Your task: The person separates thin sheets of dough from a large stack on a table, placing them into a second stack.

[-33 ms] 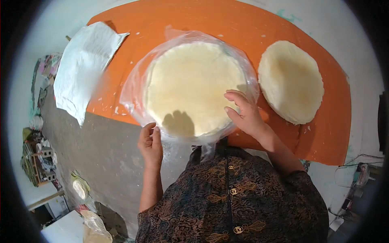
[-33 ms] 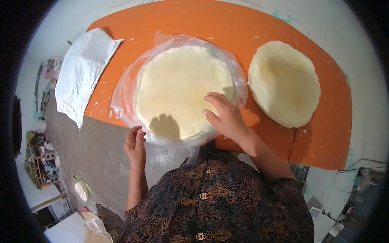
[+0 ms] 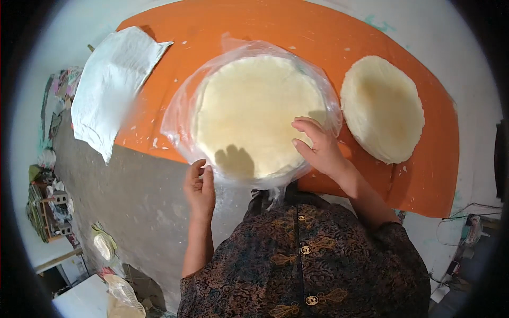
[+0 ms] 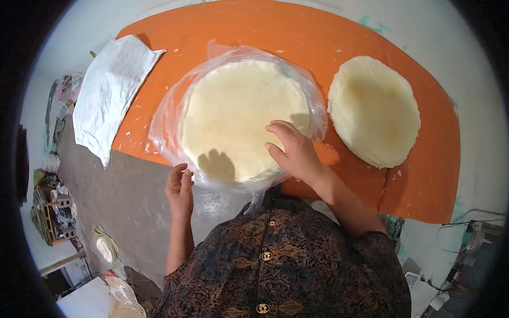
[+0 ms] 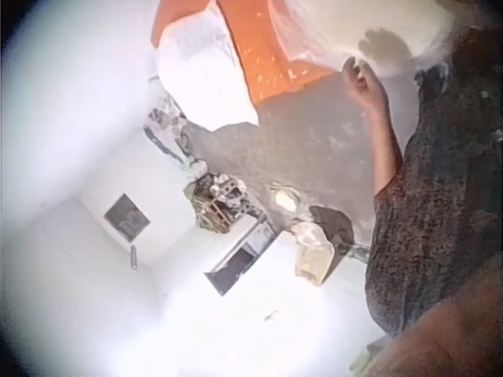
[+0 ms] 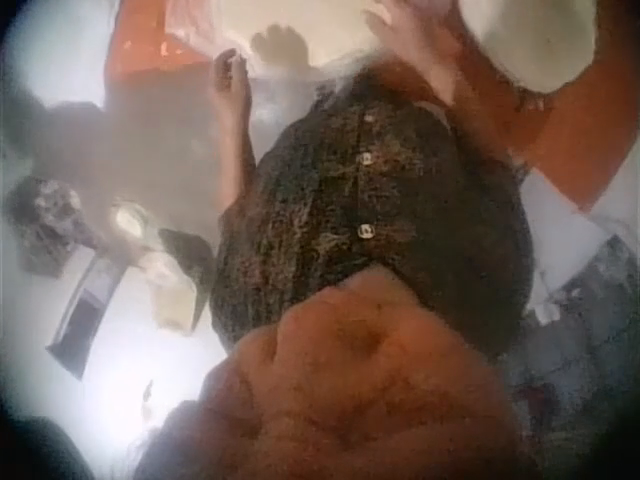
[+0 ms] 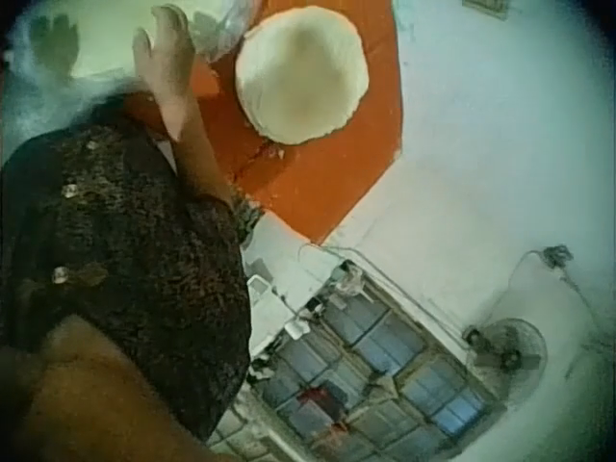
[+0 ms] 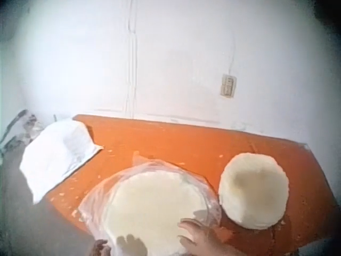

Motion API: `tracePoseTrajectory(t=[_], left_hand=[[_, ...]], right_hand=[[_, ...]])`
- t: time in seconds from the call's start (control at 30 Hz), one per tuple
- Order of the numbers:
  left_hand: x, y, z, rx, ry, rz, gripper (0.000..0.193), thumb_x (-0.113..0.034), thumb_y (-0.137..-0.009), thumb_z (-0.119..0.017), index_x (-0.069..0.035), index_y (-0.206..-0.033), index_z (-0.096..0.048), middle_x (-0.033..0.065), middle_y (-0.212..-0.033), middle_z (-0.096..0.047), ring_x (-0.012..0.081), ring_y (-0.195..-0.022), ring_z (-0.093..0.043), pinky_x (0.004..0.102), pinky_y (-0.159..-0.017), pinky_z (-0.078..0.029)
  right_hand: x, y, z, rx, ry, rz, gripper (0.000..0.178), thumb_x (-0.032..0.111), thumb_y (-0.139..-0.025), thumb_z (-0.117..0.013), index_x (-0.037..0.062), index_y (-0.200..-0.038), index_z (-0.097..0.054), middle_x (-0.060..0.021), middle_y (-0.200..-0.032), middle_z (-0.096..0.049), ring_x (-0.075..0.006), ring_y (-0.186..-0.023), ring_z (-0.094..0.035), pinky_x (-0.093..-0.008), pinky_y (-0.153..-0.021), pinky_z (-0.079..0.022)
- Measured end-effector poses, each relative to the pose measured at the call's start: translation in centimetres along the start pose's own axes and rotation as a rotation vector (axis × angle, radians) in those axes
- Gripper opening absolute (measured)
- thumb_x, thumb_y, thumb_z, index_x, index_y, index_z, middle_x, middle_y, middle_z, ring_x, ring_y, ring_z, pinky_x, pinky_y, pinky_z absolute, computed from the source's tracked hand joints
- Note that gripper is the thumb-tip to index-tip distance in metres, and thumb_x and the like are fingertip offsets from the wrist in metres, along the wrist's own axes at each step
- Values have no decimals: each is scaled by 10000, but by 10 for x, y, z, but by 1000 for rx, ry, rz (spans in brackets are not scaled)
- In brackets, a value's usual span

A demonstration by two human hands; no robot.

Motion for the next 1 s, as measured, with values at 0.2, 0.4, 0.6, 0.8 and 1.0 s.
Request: tracePoseTrajectory(t=[0.2,0.4,0.6,0.8,1.0], left_hand=[[109,-41,30,68,-298,47,430,-138,-867,-603,17,-1252,-493,163,-1123,-586,244,-884,-595,329,-777,-490],[108,-58,28,52,-473,-59,337,-179,-848,-601,11,-1123,-561,145,-949,-608,241,-810,-586,336,-716,-474],[99,-99,44,-69,-472,134,251,-261,-845,-600,-37,-958,-604,155,-809,-630,337,-757,-610,425,-679,-476],[122,-106,63,-286,-644,80,208,-259,-828,-615,-57,-869,-585,149,-742,-624,356,-676,-601,457,-616,-461],[102,-82,52,-316,-383,55,275,-301,-816,-635,-48,-907,-577,150,-779,-594,361,-743,-581,461,-653,-456]], right_hand=[[42,-35,-52,127,45,20,329,158,-824,-641,21,-1111,-559,-156,-1141,-584,-325,-1019,-585,-363,-848,-485],[32,-51,-75,232,156,-42,306,198,-842,-613,23,-1089,-567,-143,-1107,-591,-336,-951,-594,-378,-811,-488],[73,-95,-149,485,106,203,225,178,-872,-585,12,-1024,-593,-139,-1046,-622,-331,-949,-595,-385,-806,-485],[86,-127,-235,580,268,559,213,268,-887,-535,76,-925,-620,-72,-984,-614,-283,-911,-585,-421,-811,-444],[64,-150,-329,887,650,562,289,294,-869,-495,89,-1005,-645,-85,-1124,-620,-260,-1051,-566,-398,-900,-406]])
Point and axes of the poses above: each hand's wrist, its own y-axis away from the middle knuckle, its own z-axis out of the back of the hand, x = y × z, the point moved 9 cm from there along -y, towards the middle knuckle
